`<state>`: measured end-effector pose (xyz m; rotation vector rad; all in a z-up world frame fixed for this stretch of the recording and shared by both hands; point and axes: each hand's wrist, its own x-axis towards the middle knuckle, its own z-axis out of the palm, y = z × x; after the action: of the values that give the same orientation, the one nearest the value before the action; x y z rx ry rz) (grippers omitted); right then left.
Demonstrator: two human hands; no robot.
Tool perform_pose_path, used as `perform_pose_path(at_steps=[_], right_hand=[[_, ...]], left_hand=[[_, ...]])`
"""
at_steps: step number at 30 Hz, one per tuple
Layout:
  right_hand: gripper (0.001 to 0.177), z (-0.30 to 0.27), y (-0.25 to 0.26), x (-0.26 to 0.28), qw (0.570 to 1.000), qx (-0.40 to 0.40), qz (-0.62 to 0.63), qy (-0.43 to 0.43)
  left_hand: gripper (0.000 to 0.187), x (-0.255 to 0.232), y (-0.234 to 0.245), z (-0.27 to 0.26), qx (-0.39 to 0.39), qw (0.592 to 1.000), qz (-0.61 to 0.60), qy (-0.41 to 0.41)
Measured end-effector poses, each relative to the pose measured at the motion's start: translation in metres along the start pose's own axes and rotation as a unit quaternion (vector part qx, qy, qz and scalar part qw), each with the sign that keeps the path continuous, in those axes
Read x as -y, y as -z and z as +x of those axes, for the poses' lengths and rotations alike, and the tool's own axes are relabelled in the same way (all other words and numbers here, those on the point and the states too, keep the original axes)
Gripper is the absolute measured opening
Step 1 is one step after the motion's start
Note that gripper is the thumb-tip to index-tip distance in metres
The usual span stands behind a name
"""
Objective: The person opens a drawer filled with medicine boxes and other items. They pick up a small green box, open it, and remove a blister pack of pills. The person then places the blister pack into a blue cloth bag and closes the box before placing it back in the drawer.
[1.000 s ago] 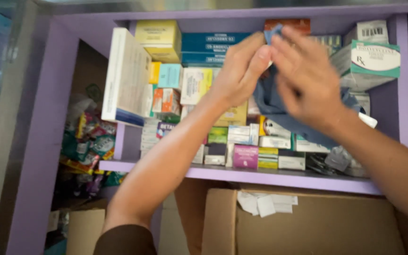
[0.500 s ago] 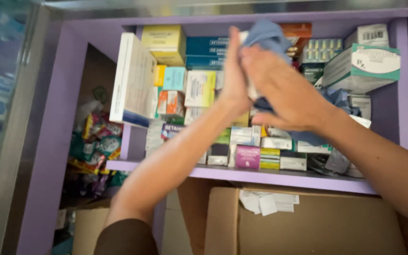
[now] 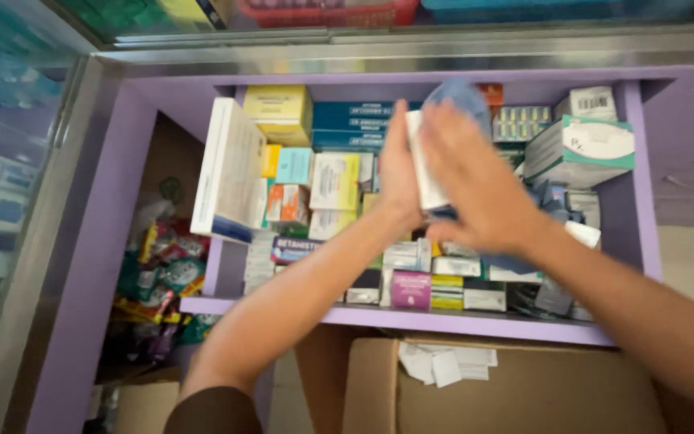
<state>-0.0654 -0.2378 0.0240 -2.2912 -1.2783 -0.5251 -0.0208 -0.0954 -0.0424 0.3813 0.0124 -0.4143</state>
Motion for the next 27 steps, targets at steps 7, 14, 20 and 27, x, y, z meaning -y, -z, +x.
perform_pose_path(at_steps=[7,14,20,27], right_hand=[[0.101,0.006,0.008,0.005,0.996,0.07,0.04,0.03],[0.096,0.001,0.007,0.017,0.998,0.046,0.039,0.035],[0.093,0.002,0.009,0.002,0.994,0.064,0.078,0.032],[0.084,0.0,0.009,0.025,0.995,0.069,0.06,0.044]], left_hand=[[0.067,-0.018,-0.001,-0.008,-0.028,0.998,0.03,0.041],[0.061,-0.03,-0.004,-0.001,0.009,0.999,0.039,0.003],[0.061,-0.025,-0.005,-0.008,-0.03,0.997,0.066,0.035],[0.059,-0.039,0.022,0.017,-0.028,0.997,0.07,-0.02]])
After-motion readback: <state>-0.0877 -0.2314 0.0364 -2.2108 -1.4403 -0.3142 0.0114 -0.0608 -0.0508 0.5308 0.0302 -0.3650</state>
